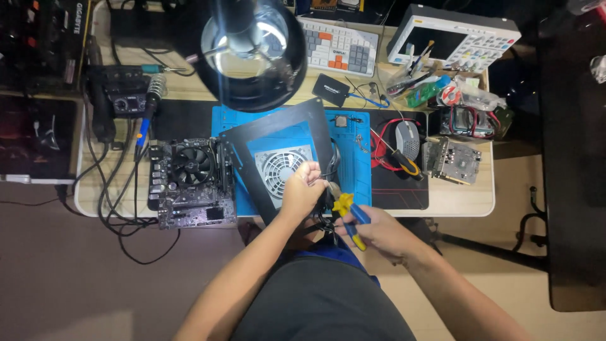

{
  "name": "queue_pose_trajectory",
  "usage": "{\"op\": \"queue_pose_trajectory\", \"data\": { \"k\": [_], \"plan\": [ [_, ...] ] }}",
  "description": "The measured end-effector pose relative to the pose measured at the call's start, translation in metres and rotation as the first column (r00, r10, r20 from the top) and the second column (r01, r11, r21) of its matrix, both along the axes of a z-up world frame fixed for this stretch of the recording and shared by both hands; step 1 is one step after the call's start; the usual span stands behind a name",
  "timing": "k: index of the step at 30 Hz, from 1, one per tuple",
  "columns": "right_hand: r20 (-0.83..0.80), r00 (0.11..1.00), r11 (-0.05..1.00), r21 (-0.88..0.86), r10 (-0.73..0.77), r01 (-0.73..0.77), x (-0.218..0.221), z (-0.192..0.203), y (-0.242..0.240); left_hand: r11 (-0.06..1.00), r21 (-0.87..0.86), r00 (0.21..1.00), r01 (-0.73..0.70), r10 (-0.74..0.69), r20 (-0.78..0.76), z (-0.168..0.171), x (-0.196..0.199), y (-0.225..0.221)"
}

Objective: Disassembling a computer power supply unit by cutting zip ties, cleaning it with an electric blower, and removing screws.

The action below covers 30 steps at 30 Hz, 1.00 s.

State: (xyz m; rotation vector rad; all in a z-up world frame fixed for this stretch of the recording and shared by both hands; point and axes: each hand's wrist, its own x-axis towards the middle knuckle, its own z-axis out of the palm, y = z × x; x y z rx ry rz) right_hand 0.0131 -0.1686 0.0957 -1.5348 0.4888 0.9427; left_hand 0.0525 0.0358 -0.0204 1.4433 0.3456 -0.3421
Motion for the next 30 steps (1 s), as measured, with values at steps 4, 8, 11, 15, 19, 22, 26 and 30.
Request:
{"op": "queue_pose_trajectory", "data": {
  "k": [4, 8, 11, 15, 19, 22, 26, 30],
  "plan": [
    [0.039, 0.994, 0.99, -0.101, 0.106, -0.102, 0.007, 0.011, 0.0, 0.999, 0.041, 0.999, 0.023, -0.024, 0.032, -0.003, -0.005, -0.001],
    [0.034, 0.983, 0.962, -0.214, 0.18, -0.169, 0.017, 0.011, 0.004, 0.974, 0.212, 0.993, 0.076, -0.094, 0.073, -0.01, -0.006, -0.003],
    [0.02, 0.978, 0.946, -0.258, 0.209, -0.197, 0.021, 0.007, 0.004, 0.971, 0.227, 0.993, 0.074, -0.094, 0.077, -0.011, -0.008, -0.005],
    [-0.019, 0.977, 0.927, -0.312, 0.213, -0.208, 0.025, 0.012, 0.009, 0.972, 0.225, 0.995, 0.072, -0.084, 0.046, 0.001, -0.009, -0.007],
    [-0.131, 0.99, 0.959, -0.273, 0.046, -0.081, 0.024, 0.036, 0.033, 0.964, 0.266, 0.989, 0.013, -0.052, 0.139, -0.001, -0.011, -0.011],
    [-0.16, 0.987, 0.973, -0.226, 0.002, -0.038, 0.018, 0.03, 0.035, 0.965, 0.263, 0.982, 0.0, -0.049, 0.181, -0.005, -0.011, -0.014],
    [-0.058, 0.996, 0.985, -0.166, -0.066, 0.056, 0.005, -0.012, 0.018, 0.956, 0.293, 0.972, -0.031, -0.039, 0.23, -0.015, -0.012, -0.016],
    [0.047, 0.998, 0.992, -0.116, -0.044, 0.049, 0.006, -0.019, 0.016, 0.953, 0.303, 0.984, -0.029, -0.026, 0.177, -0.02, -0.009, -0.016]
  ]
}}
